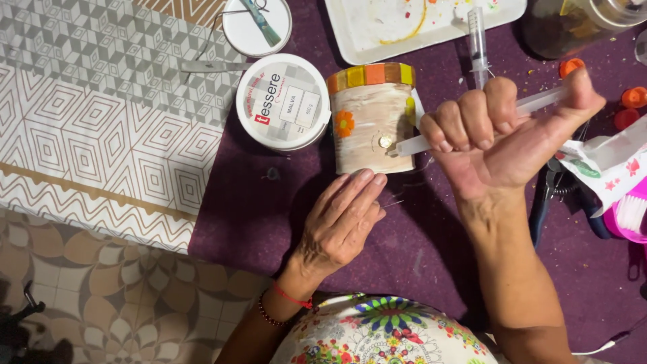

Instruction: Decorate a cylindrical container with small mosaic tiles using glue from a syringe

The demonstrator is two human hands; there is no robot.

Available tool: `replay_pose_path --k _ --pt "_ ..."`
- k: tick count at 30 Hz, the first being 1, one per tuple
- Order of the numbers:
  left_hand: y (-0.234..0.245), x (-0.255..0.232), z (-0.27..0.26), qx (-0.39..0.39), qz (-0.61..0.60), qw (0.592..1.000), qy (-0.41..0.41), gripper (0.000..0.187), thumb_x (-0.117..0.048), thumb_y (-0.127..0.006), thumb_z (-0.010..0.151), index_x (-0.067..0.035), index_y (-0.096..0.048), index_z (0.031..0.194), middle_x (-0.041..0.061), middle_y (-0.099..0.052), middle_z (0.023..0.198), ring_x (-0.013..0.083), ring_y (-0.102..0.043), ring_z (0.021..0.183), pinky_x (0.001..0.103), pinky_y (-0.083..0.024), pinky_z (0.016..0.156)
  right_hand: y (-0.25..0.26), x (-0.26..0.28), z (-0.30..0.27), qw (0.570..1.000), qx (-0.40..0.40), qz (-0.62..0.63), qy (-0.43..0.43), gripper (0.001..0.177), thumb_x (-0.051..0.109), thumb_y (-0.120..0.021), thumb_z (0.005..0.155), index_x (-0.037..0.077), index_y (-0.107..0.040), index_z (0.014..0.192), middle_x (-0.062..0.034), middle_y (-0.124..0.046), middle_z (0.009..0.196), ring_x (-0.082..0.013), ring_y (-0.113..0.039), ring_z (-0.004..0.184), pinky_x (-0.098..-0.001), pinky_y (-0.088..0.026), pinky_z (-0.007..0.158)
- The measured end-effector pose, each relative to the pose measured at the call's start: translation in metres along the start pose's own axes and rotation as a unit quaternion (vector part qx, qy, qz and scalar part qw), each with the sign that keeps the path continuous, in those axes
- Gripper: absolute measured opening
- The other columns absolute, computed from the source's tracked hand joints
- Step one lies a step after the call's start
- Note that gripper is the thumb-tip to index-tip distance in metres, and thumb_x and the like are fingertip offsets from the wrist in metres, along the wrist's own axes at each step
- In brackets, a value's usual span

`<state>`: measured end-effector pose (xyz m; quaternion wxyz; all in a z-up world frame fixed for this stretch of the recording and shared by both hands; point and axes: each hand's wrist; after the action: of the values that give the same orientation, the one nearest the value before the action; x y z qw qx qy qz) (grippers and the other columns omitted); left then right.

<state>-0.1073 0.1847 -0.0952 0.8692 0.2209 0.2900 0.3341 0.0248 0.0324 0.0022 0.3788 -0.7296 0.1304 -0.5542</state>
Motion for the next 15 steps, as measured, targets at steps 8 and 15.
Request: replay_pose_path --k 8,15 --pt "-0.002 0.000 -0.002 0.012 0.017 1.000 0.002 0.017 -0.010 -0.058 0.109 0.000 -0.072 0.105 0.015 -0.068 0.131 0.0283 -0.064 0.125 0.045 -0.054 0.108 -0.002 0.001 -0.003 0.999 -0.038 0.024 0.001 0.054 0.064 -0.051 0.070 0.016 -0.036 0.051 0.0025 -0.024 0.043 -0.0133 -0.014 0.042 -0.0290 -0.018 0.049" --pt "-0.002 -0.001 0.002 -0.006 0.010 1.000 0.006 0.016 -0.007 -0.058 0.107 0.005 -0.069 0.110 0.016 -0.070 0.126 0.0291 -0.067 0.122 0.045 -0.057 0.105 0.006 0.002 -0.003 0.999 -0.036 0.015 0.031 0.051 0.063 -0.055 0.074 0.017 -0.038 0.057 0.0038 -0.026 0.049 -0.0114 -0.018 0.043 -0.0272 -0.023 0.050"
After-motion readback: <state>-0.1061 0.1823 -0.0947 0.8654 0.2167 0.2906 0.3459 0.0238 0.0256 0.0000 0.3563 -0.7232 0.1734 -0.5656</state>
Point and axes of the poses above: each hand's wrist, its own z-axis towards the middle knuckle, its own y-axis out of the back of the hand, x = y × z
